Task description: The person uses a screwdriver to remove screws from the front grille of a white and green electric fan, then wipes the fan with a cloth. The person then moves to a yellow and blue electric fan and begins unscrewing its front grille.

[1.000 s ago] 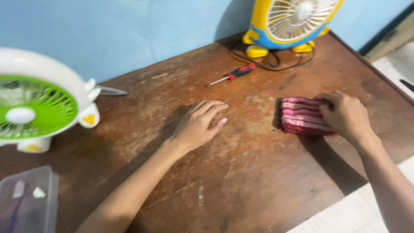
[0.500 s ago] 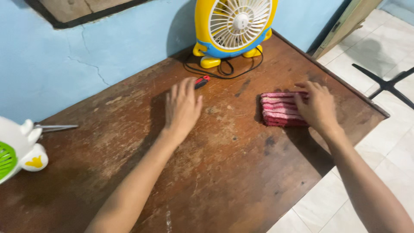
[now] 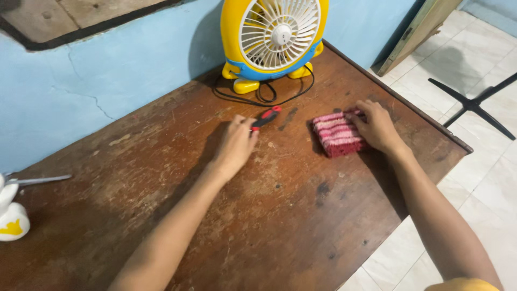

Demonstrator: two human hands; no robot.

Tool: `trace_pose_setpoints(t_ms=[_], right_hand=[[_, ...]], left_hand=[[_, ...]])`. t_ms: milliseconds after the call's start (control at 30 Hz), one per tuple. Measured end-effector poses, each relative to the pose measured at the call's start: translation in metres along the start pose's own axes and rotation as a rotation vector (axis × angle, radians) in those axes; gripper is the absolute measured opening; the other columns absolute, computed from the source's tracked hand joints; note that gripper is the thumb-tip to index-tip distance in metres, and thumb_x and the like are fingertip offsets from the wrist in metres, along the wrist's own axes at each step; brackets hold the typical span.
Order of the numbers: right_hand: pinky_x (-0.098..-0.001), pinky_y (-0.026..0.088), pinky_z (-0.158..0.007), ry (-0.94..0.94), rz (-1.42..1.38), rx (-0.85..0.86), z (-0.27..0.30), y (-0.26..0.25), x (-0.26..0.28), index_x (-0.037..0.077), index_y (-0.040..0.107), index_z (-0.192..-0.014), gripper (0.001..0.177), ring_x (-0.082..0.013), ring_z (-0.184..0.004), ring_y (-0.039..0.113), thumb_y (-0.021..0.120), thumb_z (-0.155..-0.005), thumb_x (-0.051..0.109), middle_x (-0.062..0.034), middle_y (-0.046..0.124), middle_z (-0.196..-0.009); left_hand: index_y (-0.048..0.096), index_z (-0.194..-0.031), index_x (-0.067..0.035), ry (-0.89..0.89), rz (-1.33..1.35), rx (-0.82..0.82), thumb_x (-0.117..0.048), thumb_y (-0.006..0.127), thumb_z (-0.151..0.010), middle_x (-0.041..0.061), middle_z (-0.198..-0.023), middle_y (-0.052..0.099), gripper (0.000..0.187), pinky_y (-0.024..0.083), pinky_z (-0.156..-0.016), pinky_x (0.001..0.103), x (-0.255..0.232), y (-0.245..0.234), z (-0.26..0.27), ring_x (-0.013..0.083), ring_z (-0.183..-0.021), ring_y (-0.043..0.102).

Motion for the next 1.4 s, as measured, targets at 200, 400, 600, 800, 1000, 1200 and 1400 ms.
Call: trace_pose_setpoints(t_ms=[200, 400, 600, 800, 1000, 1200, 1400], right_hand=[[-0.0422, 0.053, -0.084, 0.023, -0.029, -0.366, 0.009, -0.044, -0.019, 0.003, 0.068, -0.118, 0.025, -0.0338, -0.097, 0.065, 0.065, -0.095, -0.003, -0.0170, 0.069, -0.106], [-0.0230, 0.053, -0.066, 0.282, -0.507, -0.528, 0.023, -0.052, -0.048, 0.003, 0.057, -0.124, 0.021, -0.0131, -0.085, 0.067, 0.061, -0.105, -0.004, -0.0078, 0.068, -0.101], [-0.0239, 0.059, -0.078, 0.149, -0.438, -0.541, 0.014, -0.056, -0.027, -0.001, 0.056, -0.119, 0.024, -0.0127, -0.097, 0.072, 0.067, -0.099, -0.006, -0.0072, 0.065, -0.110], [-0.0252, 0.058, -0.082, 0.156, -0.402, -0.530, 0.013, -0.051, -0.029, 0.000, 0.053, -0.123, 0.033, -0.0135, -0.095, 0.069, 0.071, -0.095, -0.006, -0.0070, 0.066, -0.106], [-0.0237, 0.055, -0.080, 0.148, -0.377, -0.512, 0.014, -0.047, -0.031, 0.002, 0.053, -0.125, 0.035, -0.0124, -0.093, 0.066, 0.068, -0.095, -0.008, -0.0060, 0.066, -0.105], [-0.0229, 0.055, -0.080, 0.137, -0.391, -0.529, 0.014, -0.046, -0.029, 0.002, 0.054, -0.123, 0.032, -0.0107, -0.092, 0.066, 0.072, -0.099, -0.005, -0.0047, 0.067, -0.103], [-0.0225, 0.054, -0.080, 0.149, -0.395, -0.519, 0.017, -0.044, -0.026, 0.002, 0.054, -0.125, 0.035, -0.0106, -0.091, 0.067, 0.067, -0.094, -0.008, -0.0050, 0.067, -0.103]], left_hand=[[0.065, -0.120, 0.002, 0.425, 0.087, -0.153, -0.006, 0.065, -0.097, 0.020, -0.114, 0.060, 0.024, 0.052, -0.090, 0.044, -0.069, 0.044, -0.038, 0.0356, -0.103, 0.063], [0.068, -0.118, 0.002, 0.516, 0.121, -0.295, -0.003, 0.068, -0.092, 0.021, -0.110, 0.063, 0.027, 0.050, -0.092, 0.047, -0.094, 0.080, -0.091, 0.0390, -0.105, 0.062], [0.071, -0.119, -0.003, 0.519, 0.037, -0.267, -0.006, 0.071, -0.090, 0.015, -0.111, 0.066, 0.030, 0.051, -0.094, 0.045, -0.112, 0.114, -0.128, 0.0348, -0.107, 0.063], [0.068, -0.124, 0.000, 0.578, 0.091, -0.246, -0.014, 0.071, -0.094, 0.016, -0.118, 0.066, 0.033, 0.054, -0.095, 0.042, -0.125, 0.121, -0.124, 0.0307, -0.111, 0.064], [0.069, -0.123, -0.008, 0.577, 0.167, -0.331, -0.016, 0.065, -0.103, 0.008, -0.121, 0.069, 0.022, 0.058, -0.099, 0.036, -0.115, 0.066, -0.114, 0.0201, -0.108, 0.069], [0.067, -0.124, -0.010, 0.576, 0.099, -0.898, -0.007, 0.067, -0.098, 0.009, -0.127, 0.061, 0.027, 0.042, -0.113, 0.044, -0.070, -0.060, -0.068, 0.0267, -0.127, 0.055], [0.048, -0.141, -0.007, 0.490, 0.164, -1.013, -0.010, 0.068, -0.101, 0.015, -0.140, 0.052, 0.045, 0.034, -0.123, 0.052, -0.036, -0.106, -0.076, 0.0334, -0.138, 0.048]])
Point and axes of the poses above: each hand's wrist, its own z-axis away from the middle knuckle, its own y-axis out of the palm, x = y × z, the point moved 10 cm from there along -z, towards the middle knuckle
